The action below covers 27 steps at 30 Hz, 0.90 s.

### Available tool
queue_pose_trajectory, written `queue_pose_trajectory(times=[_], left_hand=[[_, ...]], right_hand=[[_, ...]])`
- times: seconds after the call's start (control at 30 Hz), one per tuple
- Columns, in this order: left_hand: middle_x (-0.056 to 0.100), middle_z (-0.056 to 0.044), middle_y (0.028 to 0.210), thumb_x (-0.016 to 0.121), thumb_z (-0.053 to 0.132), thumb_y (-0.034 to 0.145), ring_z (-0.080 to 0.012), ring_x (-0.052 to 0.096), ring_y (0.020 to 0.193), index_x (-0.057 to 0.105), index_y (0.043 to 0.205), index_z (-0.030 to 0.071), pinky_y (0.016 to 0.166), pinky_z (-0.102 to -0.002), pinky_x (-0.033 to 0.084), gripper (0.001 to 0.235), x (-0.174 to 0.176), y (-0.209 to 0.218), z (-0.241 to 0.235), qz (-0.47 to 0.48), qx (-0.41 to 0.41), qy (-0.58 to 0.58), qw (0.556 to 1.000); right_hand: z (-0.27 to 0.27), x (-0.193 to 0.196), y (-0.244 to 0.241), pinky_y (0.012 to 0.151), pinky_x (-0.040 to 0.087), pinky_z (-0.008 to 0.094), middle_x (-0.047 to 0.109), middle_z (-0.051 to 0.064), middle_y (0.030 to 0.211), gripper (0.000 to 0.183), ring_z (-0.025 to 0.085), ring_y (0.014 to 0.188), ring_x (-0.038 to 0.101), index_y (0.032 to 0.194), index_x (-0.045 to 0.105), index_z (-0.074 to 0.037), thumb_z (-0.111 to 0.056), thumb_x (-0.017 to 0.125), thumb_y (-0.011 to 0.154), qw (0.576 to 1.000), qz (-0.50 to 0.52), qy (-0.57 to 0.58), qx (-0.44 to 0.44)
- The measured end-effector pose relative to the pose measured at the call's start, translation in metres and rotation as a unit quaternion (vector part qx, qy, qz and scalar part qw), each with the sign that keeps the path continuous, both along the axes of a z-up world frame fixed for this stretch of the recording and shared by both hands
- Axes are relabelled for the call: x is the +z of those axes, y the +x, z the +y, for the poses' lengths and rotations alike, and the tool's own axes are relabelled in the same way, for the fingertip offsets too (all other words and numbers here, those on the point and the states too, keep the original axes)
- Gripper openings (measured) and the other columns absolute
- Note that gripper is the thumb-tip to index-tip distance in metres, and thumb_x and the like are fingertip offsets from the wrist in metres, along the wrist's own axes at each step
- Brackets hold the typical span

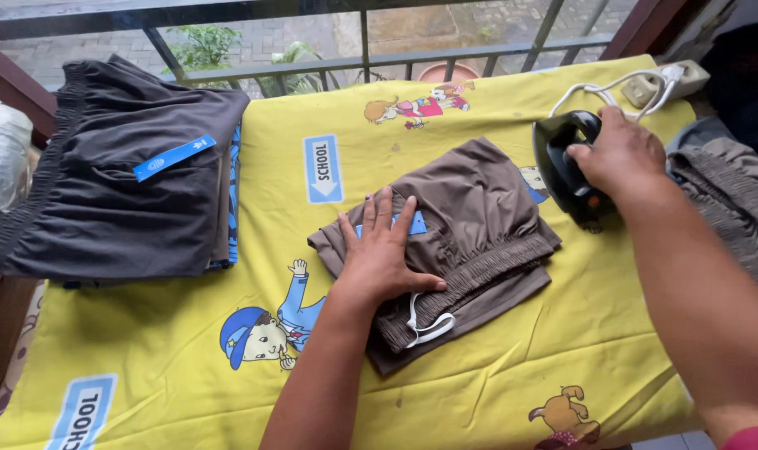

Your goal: The person irons a pair of brown shorts on a yellow patterned tablecloth. They smooth the fabric, iron both sides, fold the shorts, and place them on a stack of other shorts.

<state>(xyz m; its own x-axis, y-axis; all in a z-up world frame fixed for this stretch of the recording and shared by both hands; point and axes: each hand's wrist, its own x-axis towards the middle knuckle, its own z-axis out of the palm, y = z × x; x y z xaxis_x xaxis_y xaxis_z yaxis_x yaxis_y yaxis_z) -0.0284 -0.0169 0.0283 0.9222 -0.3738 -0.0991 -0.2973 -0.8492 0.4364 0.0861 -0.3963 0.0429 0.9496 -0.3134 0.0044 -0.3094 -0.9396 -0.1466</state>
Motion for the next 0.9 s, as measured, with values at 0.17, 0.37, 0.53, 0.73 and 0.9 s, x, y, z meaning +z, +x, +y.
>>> queue_pose_trajectory(times=[0.17,0.37,0.53,0.73,0.9], left_hand=[[-0.006,-0.016,0.169,0.082,0.078,0.053,-0.0410,-0.008,0.155,0.012,0.162,0.027,0.115,-0.070,-0.007,0.138,-0.003,0.011,-0.003,0.023,0.013,0.038,0.999],[-0.007,-0.021,0.168,0.084,0.081,0.051,-0.0411,-0.007,0.154,0.003,0.162,0.019,0.117,-0.065,-0.006,0.150,-0.014,0.006,-0.002,0.011,0.025,0.045,0.999],[0.013,-0.029,0.164,0.090,0.067,0.047,-0.0476,0.011,0.153,0.018,0.161,0.008,0.118,-0.072,0.006,0.147,0.006,0.001,0.001,0.003,0.036,-0.010,0.999],[0.016,-0.028,0.164,0.089,0.068,0.048,-0.0459,0.014,0.153,0.024,0.159,0.007,0.118,-0.070,0.007,0.142,0.009,-0.001,-0.001,-0.009,0.029,0.004,1.000],[0.016,-0.026,0.165,0.087,0.068,0.049,-0.0446,0.014,0.153,0.025,0.159,0.009,0.119,-0.070,0.005,0.139,0.009,-0.002,0.001,0.002,0.036,0.007,0.999]], right_hand=[[0.062,0.071,-0.031,0.087,0.048,0.056,0.066,0.028,0.123,0.049,0.050,0.112,0.060,0.129,0.062,-0.008,-0.041,0.069,0.093,0.998,0.041,0.022,-0.032],[0.139,0.098,-0.074,0.074,0.047,0.047,0.072,0.018,0.093,0.051,0.038,0.094,0.066,0.111,0.064,-0.009,-0.057,0.063,0.096,0.993,0.093,0.060,0.029],[0.166,0.054,-0.052,0.100,0.049,0.052,0.070,0.012,0.119,0.056,0.035,0.124,0.061,0.123,0.064,-0.017,-0.063,0.060,0.090,0.981,0.131,0.026,0.139],[0.174,0.037,-0.012,0.099,0.048,0.054,0.068,0.018,0.123,0.059,0.037,0.125,0.060,0.131,0.059,-0.012,-0.060,0.055,0.097,0.985,0.115,-0.017,0.126],[0.171,0.054,-0.039,0.102,0.047,0.058,0.067,0.021,0.128,0.058,0.040,0.128,0.058,0.135,0.060,-0.012,-0.054,0.058,0.094,0.976,0.171,0.006,0.133]])
